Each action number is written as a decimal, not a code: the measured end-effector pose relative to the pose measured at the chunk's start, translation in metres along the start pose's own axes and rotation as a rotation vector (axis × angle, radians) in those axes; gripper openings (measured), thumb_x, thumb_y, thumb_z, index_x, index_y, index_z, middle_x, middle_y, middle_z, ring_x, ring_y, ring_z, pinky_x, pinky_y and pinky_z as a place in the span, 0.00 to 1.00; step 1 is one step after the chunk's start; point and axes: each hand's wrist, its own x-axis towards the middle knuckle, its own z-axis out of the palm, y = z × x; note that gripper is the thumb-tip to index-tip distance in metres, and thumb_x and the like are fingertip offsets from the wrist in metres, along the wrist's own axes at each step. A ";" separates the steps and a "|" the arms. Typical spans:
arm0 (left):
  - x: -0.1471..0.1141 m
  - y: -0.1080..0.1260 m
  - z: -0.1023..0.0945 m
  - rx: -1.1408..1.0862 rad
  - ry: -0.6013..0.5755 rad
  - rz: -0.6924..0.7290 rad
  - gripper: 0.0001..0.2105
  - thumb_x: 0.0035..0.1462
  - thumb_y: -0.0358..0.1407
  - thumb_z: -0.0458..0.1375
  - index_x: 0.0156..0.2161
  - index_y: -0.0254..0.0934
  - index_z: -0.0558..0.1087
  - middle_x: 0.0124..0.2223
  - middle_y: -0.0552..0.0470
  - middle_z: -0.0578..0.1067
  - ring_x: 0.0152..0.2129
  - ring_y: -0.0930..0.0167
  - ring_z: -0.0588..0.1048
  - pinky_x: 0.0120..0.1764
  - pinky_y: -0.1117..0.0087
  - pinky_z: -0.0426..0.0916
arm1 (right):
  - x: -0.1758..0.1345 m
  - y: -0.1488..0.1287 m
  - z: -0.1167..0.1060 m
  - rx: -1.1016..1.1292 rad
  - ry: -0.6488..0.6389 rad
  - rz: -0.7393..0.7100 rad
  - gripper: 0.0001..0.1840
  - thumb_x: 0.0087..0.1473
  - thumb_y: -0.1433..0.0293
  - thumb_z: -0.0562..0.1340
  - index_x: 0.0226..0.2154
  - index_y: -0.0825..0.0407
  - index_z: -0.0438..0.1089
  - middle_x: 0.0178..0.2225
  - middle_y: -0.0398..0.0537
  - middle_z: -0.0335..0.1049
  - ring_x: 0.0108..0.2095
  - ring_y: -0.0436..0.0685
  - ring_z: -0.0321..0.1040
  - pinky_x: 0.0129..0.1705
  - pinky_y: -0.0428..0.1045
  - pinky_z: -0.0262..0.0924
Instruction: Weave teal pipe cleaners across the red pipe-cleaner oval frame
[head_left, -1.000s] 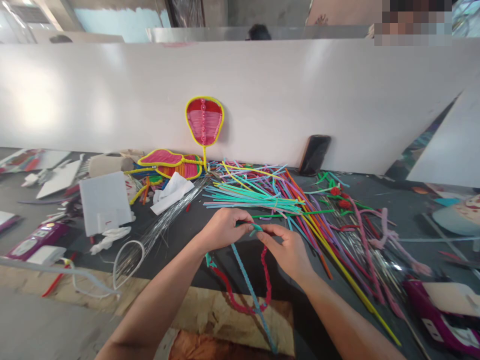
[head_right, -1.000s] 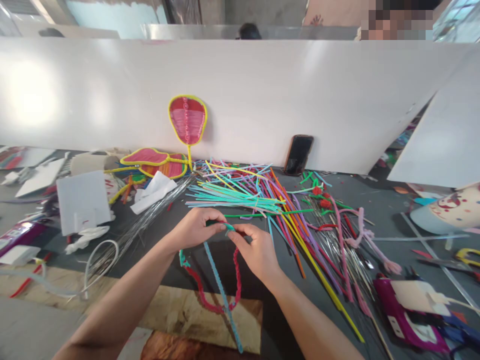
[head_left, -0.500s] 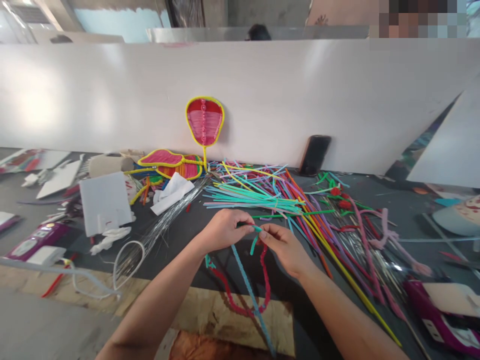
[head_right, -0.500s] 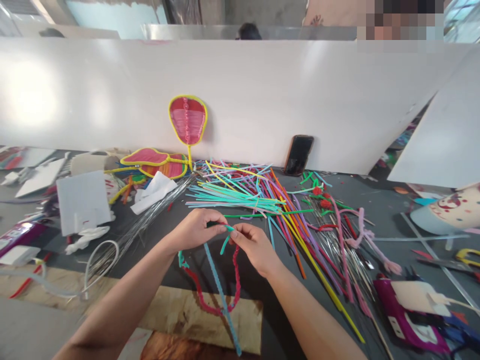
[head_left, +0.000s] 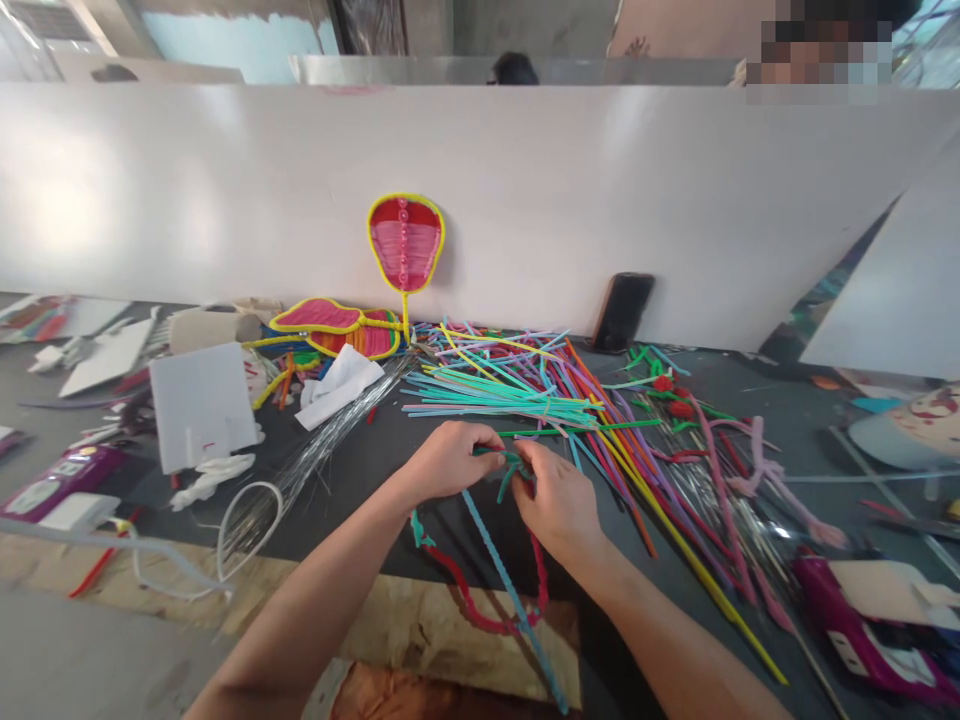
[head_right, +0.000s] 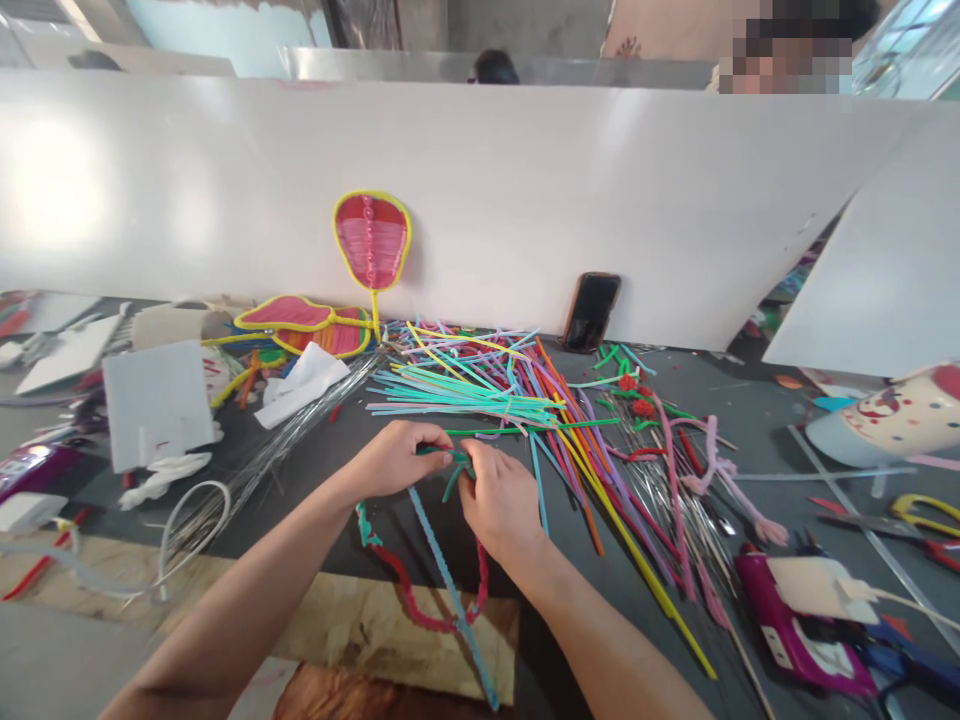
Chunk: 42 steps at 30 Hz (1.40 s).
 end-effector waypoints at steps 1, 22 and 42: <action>0.000 0.001 0.001 -0.005 -0.005 0.001 0.09 0.51 0.38 0.55 0.33 0.37 0.75 0.30 0.55 0.77 0.26 0.73 0.71 0.29 0.75 0.59 | 0.000 0.001 -0.002 -0.033 0.014 -0.010 0.17 0.52 0.74 0.55 0.46 0.54 0.65 0.40 0.55 0.74 0.38 0.60 0.71 0.38 0.53 0.63; -0.001 -0.001 -0.004 -0.096 0.012 0.030 0.09 0.51 0.38 0.55 0.32 0.36 0.75 0.26 0.56 0.74 0.24 0.74 0.69 0.29 0.76 0.59 | 0.013 -0.002 -0.013 1.229 -0.174 0.718 0.14 0.43 0.58 0.66 0.27 0.52 0.70 0.21 0.43 0.72 0.22 0.52 0.68 0.27 0.48 0.63; -0.007 -0.023 -0.039 -0.183 0.001 -0.004 0.22 0.57 0.50 0.48 0.37 0.33 0.72 0.27 0.54 0.71 0.25 0.74 0.67 0.27 0.76 0.60 | 0.018 0.019 -0.011 1.480 -0.095 0.762 0.14 0.43 0.60 0.67 0.24 0.51 0.65 0.21 0.40 0.67 0.21 0.48 0.62 0.24 0.44 0.56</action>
